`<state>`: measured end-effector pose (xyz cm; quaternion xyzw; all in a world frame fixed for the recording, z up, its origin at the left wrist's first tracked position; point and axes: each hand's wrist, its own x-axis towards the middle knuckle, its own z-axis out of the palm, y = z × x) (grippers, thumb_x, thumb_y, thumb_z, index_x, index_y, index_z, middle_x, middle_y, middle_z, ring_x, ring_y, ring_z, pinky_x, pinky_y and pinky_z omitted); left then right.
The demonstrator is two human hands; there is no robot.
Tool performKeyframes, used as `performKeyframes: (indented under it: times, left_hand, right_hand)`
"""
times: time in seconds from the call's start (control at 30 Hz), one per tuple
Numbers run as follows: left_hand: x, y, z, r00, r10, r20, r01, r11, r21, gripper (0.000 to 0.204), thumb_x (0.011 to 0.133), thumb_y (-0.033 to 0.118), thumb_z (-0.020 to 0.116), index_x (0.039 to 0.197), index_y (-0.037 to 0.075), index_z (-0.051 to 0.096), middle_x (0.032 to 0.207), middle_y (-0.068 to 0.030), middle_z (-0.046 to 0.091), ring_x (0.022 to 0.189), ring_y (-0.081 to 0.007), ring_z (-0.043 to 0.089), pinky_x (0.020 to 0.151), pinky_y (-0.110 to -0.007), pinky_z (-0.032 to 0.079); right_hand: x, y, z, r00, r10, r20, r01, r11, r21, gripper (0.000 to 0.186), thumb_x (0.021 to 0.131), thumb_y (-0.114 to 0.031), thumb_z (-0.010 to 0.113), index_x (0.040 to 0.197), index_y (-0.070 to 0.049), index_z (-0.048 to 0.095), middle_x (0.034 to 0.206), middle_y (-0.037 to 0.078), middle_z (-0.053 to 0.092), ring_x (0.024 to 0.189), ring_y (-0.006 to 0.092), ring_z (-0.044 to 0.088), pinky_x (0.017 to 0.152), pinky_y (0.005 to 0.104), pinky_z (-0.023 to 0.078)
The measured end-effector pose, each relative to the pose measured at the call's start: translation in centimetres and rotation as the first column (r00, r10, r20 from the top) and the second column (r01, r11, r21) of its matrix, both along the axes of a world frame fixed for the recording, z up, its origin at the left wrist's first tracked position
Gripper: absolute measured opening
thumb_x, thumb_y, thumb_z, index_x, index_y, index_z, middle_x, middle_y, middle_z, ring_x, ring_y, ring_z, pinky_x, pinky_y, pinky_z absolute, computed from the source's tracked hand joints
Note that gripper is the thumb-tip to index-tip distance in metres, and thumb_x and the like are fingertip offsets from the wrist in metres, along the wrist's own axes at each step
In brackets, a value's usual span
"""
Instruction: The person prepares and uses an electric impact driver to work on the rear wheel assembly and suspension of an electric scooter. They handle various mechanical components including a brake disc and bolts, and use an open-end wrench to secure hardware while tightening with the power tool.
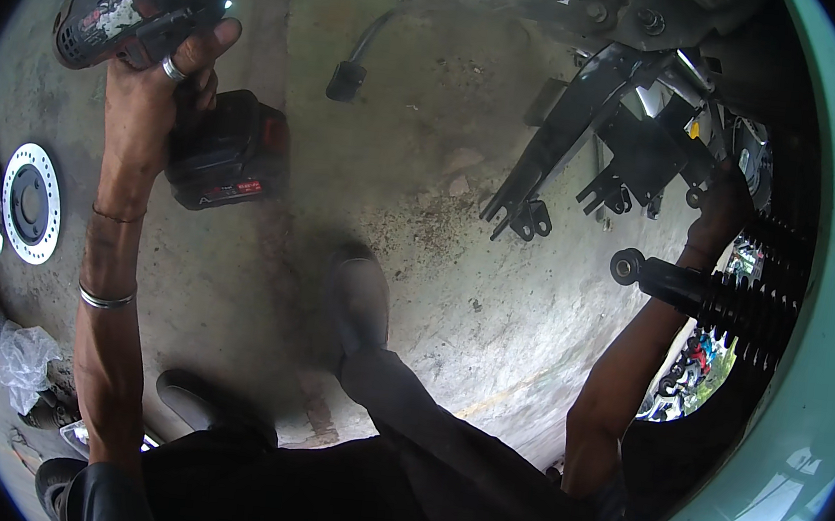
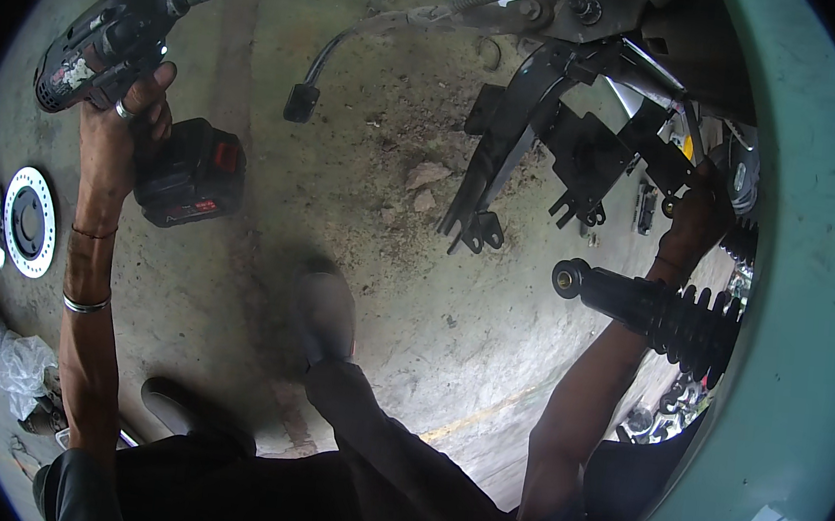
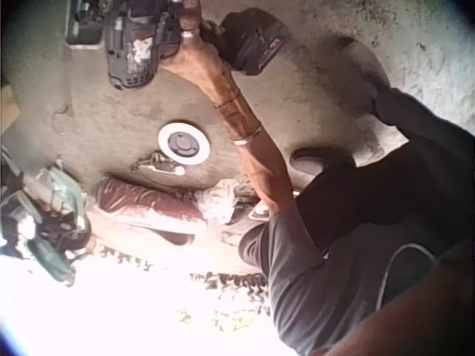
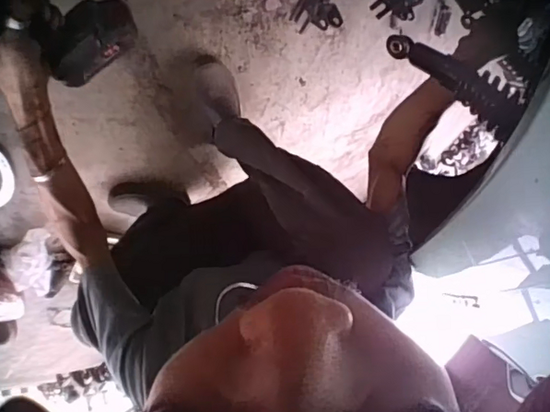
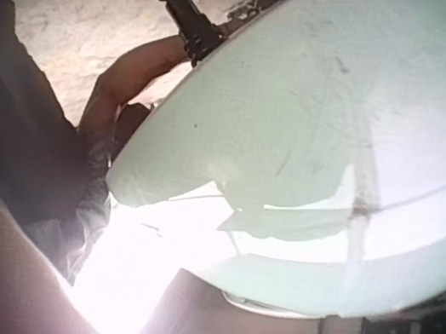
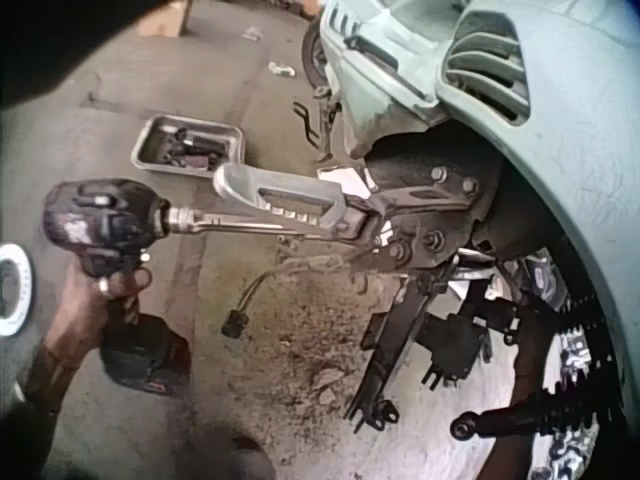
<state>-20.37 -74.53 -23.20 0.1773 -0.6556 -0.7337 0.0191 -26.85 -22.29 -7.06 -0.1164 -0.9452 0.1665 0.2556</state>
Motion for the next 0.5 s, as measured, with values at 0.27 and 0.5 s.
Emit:
performKeyframes:
  times: [0.27,0.5]
  left_hand:
    - [2.5,-6.2,-0.5,0.97,0.193,-0.15,-0.217,0.961,-0.169,0.025,0.076,0.026,0.082,0.081,0.006,0.066,0.063,0.0008,0.056,0.058,-0.0092,0.055,0.057,-0.027,0.046]
    - [5.2,-10.1,-1.3,0.958,0.213,-0.194,-0.278,0.858,-0.431,0.021,0.079,0.024,0.079,0.088,0.007,0.071,0.07,0.0006,0.062,0.065,-0.0102,0.059,0.064,-0.026,0.046]
  right_hand:
    - [2.2,-0.4,-2.2,0.985,-0.001,-0.175,-0.044,0.966,-0.254,0.021,0.094,-0.02,0.056,0.11,-0.007,0.058,0.086,0.002,0.058,0.065,0.0112,0.05,0.053,0.0228,0.039]
    - [15.1,-7.3,-7.5,0.916,-0.292,-0.276,-0.053,0.594,-0.803,0.024,0.096,-0.02,0.054,0.114,-0.005,0.055,0.089,0.001,0.057,0.068,0.0103,0.049,0.057,0.0228,0.039]
